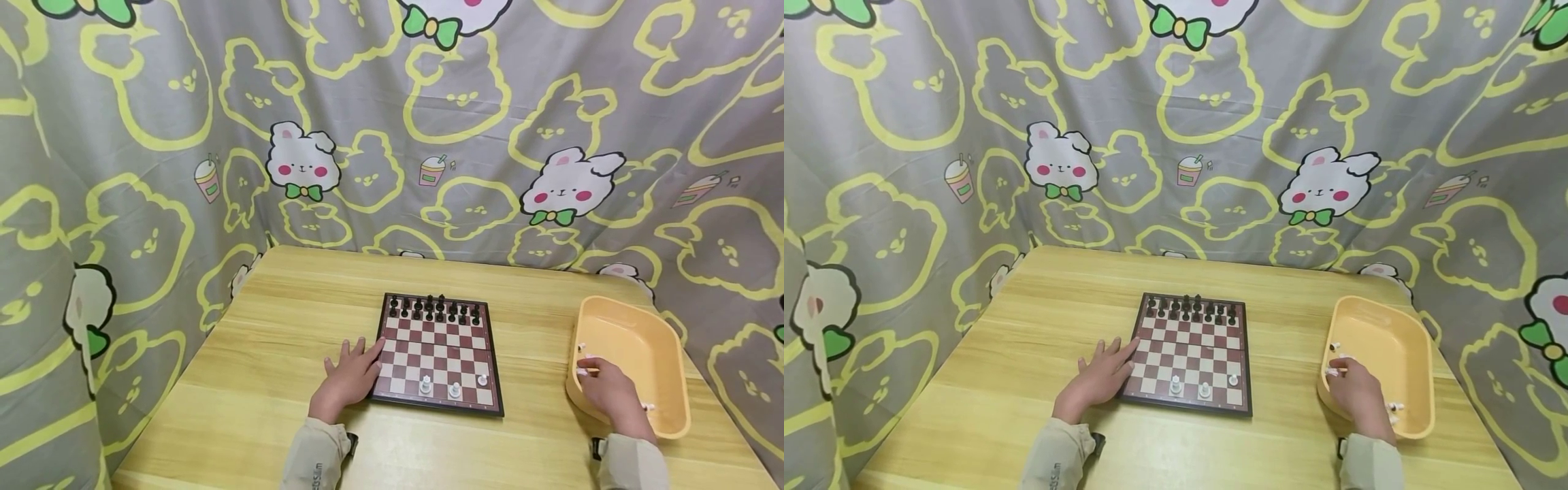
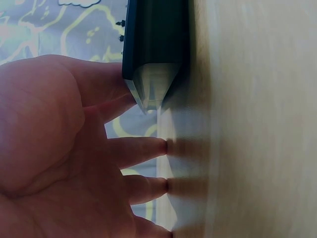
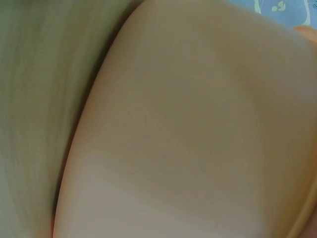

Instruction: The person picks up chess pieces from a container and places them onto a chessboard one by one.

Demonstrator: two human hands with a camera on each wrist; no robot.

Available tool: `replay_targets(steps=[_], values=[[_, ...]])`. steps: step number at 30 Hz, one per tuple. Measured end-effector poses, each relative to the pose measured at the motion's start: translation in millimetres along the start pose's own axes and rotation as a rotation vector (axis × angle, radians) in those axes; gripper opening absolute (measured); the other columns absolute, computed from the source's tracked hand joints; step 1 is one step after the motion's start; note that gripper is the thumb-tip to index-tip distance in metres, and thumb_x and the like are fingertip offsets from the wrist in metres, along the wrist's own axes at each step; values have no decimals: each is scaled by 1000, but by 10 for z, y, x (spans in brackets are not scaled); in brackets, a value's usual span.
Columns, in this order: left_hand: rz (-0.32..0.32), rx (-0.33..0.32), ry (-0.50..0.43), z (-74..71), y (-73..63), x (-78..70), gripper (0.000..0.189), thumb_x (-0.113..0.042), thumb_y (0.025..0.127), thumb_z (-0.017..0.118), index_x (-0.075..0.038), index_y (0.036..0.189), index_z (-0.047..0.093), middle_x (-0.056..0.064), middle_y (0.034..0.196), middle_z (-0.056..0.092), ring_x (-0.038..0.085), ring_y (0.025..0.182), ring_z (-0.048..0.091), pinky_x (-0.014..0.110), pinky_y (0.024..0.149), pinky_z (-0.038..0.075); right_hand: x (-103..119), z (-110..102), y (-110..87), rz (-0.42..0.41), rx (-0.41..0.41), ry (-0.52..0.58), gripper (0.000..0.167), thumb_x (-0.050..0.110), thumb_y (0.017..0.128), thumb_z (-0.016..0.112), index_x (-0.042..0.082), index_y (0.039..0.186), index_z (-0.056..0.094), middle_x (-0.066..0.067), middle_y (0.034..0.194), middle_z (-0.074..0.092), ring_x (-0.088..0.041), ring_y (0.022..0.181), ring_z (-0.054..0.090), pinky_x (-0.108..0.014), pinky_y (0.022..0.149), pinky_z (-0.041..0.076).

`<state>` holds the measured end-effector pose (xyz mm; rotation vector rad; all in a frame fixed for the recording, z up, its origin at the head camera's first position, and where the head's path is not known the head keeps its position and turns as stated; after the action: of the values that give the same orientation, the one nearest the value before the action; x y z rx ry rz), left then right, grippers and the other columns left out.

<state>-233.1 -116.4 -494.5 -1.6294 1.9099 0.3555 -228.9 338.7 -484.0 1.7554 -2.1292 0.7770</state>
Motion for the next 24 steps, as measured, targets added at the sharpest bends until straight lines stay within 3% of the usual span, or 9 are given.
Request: replay_targets(steps=[8,13,16,18,21,24], values=[[4,1,6,-6,-7,-12,50,-25,111,44,-19,160,42,28,164,29,57,152,11,84,110,1,-6,-66,-24,11,-74,26,49,22,104,49,-12,138,49,-33,120,63,-49,108,61,-52,82,50],[6,2,8,1,-6,-14,50,-26,111,44,-19,160,42,27,164,29,57,152,11,84,110,2,-49,-143,-80,59,-215,114,51,23,104,50,-11,142,46,-31,120,65,-44,104,64,-38,73,47],[8,2,9,5,-4,-14,50,-26,111,44,-20,160,42,27,164,29,57,152,11,84,110,1,-62,-204,-135,82,-326,176,50,24,105,48,-9,143,47,-31,123,64,-44,106,65,-36,75,44],[7,1,9,7,-2,-12,50,-26,111,44,-20,160,42,27,164,29,57,152,11,84,110,1,-64,-245,-173,94,-416,209,48,25,105,47,-5,143,50,-29,126,65,-31,100,67,-32,77,42],[4,2,8,13,-3,-6,50,-26,111,44,-20,161,42,27,164,29,56,152,10,84,110,1,-70,-299,-230,103,-538,286,47,26,105,48,-1,143,53,-26,126,65,1,85,59,-20,74,40],[1,3,6,16,-7,-1,50,-26,111,44,-20,161,42,27,165,29,56,152,10,83,110,1,-93,-329,-278,129,-621,381,46,28,103,55,5,142,55,-8,113,71,20,74,44,-8,65,40]])
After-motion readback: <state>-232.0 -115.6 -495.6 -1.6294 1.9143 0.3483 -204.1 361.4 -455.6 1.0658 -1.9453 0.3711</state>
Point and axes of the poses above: each hand's wrist, its own y-axis towards the middle knuckle, its own z-axis out of the palm, x = y × z, the point moved 7 cm from there along y, towards the middle knuckle
